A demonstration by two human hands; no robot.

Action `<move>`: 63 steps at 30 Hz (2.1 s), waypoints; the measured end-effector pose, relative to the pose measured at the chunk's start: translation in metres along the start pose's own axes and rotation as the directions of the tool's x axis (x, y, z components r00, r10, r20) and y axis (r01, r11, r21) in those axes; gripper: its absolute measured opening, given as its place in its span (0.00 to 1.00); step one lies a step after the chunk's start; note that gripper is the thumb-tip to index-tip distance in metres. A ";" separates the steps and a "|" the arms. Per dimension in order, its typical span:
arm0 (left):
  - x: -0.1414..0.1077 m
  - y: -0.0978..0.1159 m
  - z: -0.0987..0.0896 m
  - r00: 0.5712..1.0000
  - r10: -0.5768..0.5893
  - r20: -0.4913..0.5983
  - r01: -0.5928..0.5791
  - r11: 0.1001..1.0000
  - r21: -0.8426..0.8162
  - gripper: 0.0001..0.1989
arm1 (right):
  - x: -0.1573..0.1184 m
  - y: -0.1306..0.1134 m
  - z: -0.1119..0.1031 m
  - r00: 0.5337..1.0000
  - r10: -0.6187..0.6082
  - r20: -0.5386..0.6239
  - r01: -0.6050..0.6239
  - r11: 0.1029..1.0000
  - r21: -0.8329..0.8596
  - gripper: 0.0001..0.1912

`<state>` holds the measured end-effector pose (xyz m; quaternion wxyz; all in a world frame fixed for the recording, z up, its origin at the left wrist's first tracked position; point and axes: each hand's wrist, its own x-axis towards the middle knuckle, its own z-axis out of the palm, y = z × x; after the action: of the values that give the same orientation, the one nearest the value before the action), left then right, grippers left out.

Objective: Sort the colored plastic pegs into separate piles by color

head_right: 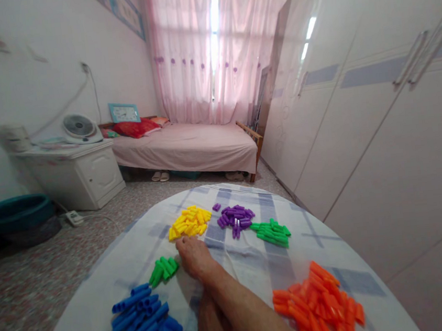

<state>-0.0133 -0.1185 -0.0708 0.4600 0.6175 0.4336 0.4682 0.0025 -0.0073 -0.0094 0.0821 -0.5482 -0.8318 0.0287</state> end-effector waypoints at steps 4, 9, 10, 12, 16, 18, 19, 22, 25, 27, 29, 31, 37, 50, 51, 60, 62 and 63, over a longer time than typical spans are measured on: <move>-0.001 0.008 -0.007 0.997 0.062 0.035 -0.067 0.979 0.192 0.14 | -0.030 0.035 -0.020 0.993 0.101 -0.068 -0.103 0.994 -0.023 0.15; 0.000 0.008 -0.005 0.997 0.075 -0.001 -0.073 0.965 0.251 0.13 | -0.068 0.123 -0.056 0.902 0.364 -0.231 -0.396 0.912 -0.107 0.15; 0.000 0.006 -0.004 0.997 0.082 -0.003 -0.079 0.964 0.256 0.13 | -0.073 0.140 -0.061 0.876 0.409 -0.257 -0.449 0.885 -0.121 0.15; 0.001 0.003 -0.003 0.994 0.106 -0.004 -0.101 0.961 0.257 0.13 | -0.081 0.169 -0.066 0.830 0.478 -0.289 -0.530 0.836 -0.140 0.15; 0.001 -0.001 -0.003 0.990 0.141 -0.016 -0.133 0.960 0.245 0.13 | -0.089 0.196 -0.060 0.809 0.521 -0.270 -0.570 0.808 -0.148 0.14; 0.000 0.001 -0.003 0.989 0.142 -0.028 -0.131 0.960 0.246 0.12 | -0.089 0.196 -0.055 0.824 0.508 -0.251 -0.550 0.823 -0.144 0.13; 0.000 0.004 -0.003 0.990 0.139 -0.032 -0.126 0.960 0.249 0.12 | -0.088 0.193 -0.054 0.830 0.497 -0.252 -0.540 0.830 -0.141 0.14; -0.001 0.014 -0.003 0.994 0.105 -0.014 -0.098 0.961 0.257 0.13 | -0.077 0.172 -0.054 0.867 0.423 -0.263 -0.459 0.883 -0.094 0.16; -0.001 0.023 -0.004 0.997 0.074 0.026 -0.078 0.965 0.251 0.14 | -0.055 0.127 -0.054 0.961 0.187 -0.203 -0.176 0.982 0.071 0.16; -0.002 0.023 -0.005 0.997 0.069 0.040 -0.076 0.967 0.241 0.14 | -0.039 0.088 -0.050 0.990 0.031 -0.134 -0.012 0.991 0.135 0.18; -0.002 0.020 -0.005 0.997 0.064 0.031 -0.069 0.975 0.213 0.13 | -0.024 0.048 -0.043 0.979 -0.197 -0.061 0.206 0.940 0.270 0.24; -0.002 0.014 -0.002 0.999 0.049 0.015 -0.051 0.984 0.172 0.12 | -0.011 0.015 -0.032 0.929 -0.371 -0.008 0.355 0.882 0.310 0.30; 0.001 0.004 0.013 0.990 -0.110 -0.084 0.110 0.994 0.002 0.14 | 0.011 -0.018 0.003 0.887 -0.446 0.121 0.416 0.884 0.212 0.28; -0.002 0.022 -0.006 0.997 0.000 0.072 -0.025 0.938 0.345 0.17 | -0.037 0.035 -0.002 0.986 -0.164 0.007 0.160 0.971 0.175 0.19; -0.001 0.021 -0.005 0.998 0.018 0.062 -0.039 0.932 0.360 0.17 | -0.042 0.041 -0.005 0.990 -0.142 -0.018 0.143 0.971 0.193 0.20; -0.002 0.016 -0.005 0.989 0.129 0.067 -0.144 0.920 0.364 0.13 | -0.087 0.161 -0.054 0.903 0.384 -0.190 -0.412 0.900 -0.142 0.21; -0.002 0.015 -0.005 0.989 0.132 0.067 -0.148 0.920 0.363 0.13 | -0.097 0.183 -0.058 0.872 0.451 -0.191 -0.482 0.858 -0.175 0.19; -0.002 0.015 -0.005 0.989 0.135 0.067 -0.150 0.920 0.363 0.13 | -0.100 0.191 -0.058 0.862 0.469 -0.190 -0.501 0.846 -0.181 0.18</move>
<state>-0.0168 -0.1231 -0.0562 0.3099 0.7318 0.4577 0.3986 0.2241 -0.0259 0.0104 0.0674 -0.7472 -0.6559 -0.0837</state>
